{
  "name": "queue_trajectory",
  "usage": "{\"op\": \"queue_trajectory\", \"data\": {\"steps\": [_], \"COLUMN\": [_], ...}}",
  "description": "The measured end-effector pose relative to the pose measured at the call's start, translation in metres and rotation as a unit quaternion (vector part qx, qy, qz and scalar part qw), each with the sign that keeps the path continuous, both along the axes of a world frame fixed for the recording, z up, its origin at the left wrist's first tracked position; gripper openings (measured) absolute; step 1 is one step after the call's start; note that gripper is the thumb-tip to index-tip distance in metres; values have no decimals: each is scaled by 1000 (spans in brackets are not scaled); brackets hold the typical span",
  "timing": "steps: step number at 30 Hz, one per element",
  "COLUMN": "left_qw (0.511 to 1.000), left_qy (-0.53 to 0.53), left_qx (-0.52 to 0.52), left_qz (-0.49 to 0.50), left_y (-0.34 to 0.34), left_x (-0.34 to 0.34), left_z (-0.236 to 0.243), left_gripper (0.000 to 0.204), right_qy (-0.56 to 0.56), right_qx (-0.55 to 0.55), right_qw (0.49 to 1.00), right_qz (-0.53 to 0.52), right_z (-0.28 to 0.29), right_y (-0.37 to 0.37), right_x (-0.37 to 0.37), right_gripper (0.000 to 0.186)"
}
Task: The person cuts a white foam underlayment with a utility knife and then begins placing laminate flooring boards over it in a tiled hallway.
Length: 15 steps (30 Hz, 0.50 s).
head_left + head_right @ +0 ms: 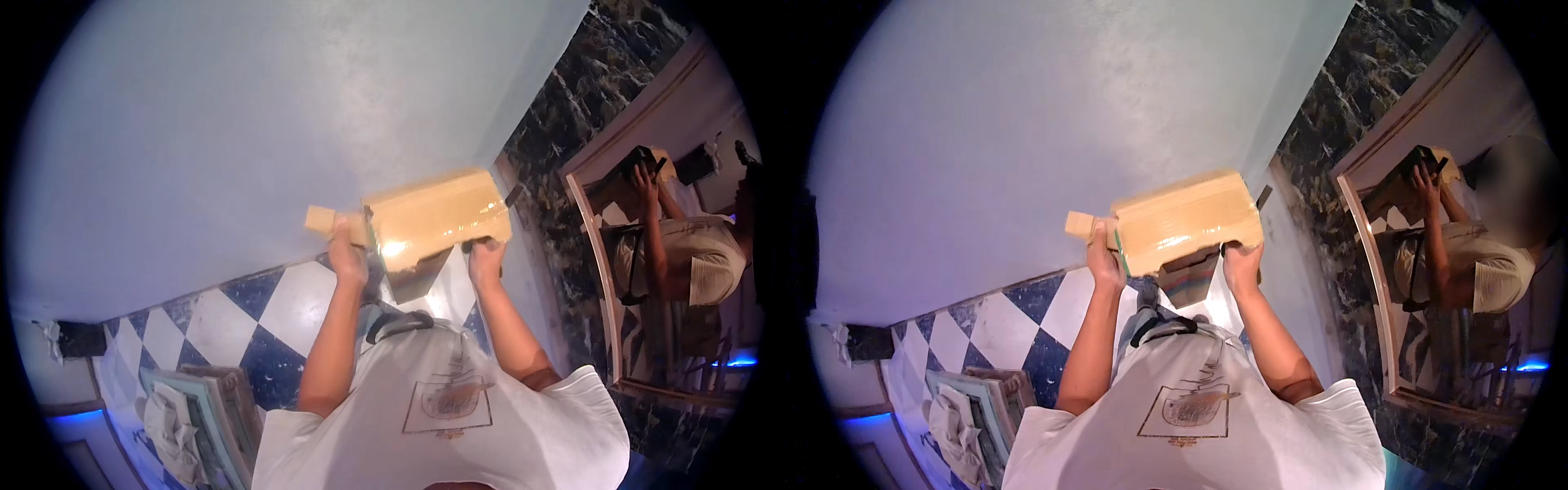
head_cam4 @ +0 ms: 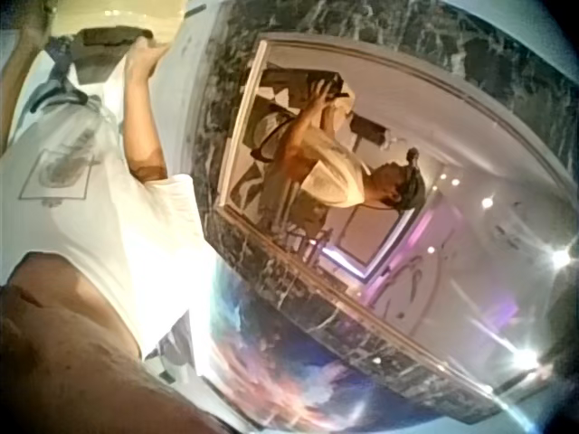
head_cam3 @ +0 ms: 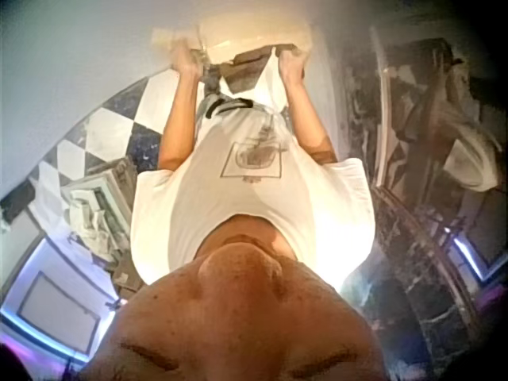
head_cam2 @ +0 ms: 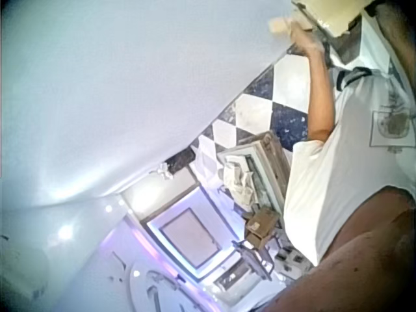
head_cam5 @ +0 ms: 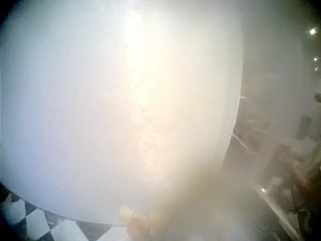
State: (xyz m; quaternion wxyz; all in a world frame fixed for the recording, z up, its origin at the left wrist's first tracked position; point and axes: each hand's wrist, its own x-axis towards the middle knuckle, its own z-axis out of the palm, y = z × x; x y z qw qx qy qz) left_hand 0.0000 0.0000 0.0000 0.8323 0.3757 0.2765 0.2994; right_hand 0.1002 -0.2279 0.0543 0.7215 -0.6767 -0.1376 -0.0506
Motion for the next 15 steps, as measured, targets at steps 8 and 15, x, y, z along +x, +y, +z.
{"op": "queue_trajectory", "data": {"steps": [8, 15], "left_qw": [990, 992], "left_qy": [92, 30], "left_qx": [50, 123], "left_qz": [-94, -17], "left_y": [-14, -11], "left_x": [16, 21], "left_z": [24, 17], "left_gripper": [44, 42], "right_qy": [-25, 74], "right_qx": [-18, 61], "right_qw": [999, 981], "right_qz": [36, 170], "right_z": [-3, -19], "right_y": [-2, -11], "right_x": [24, 51], "right_gripper": [24, 35]}}
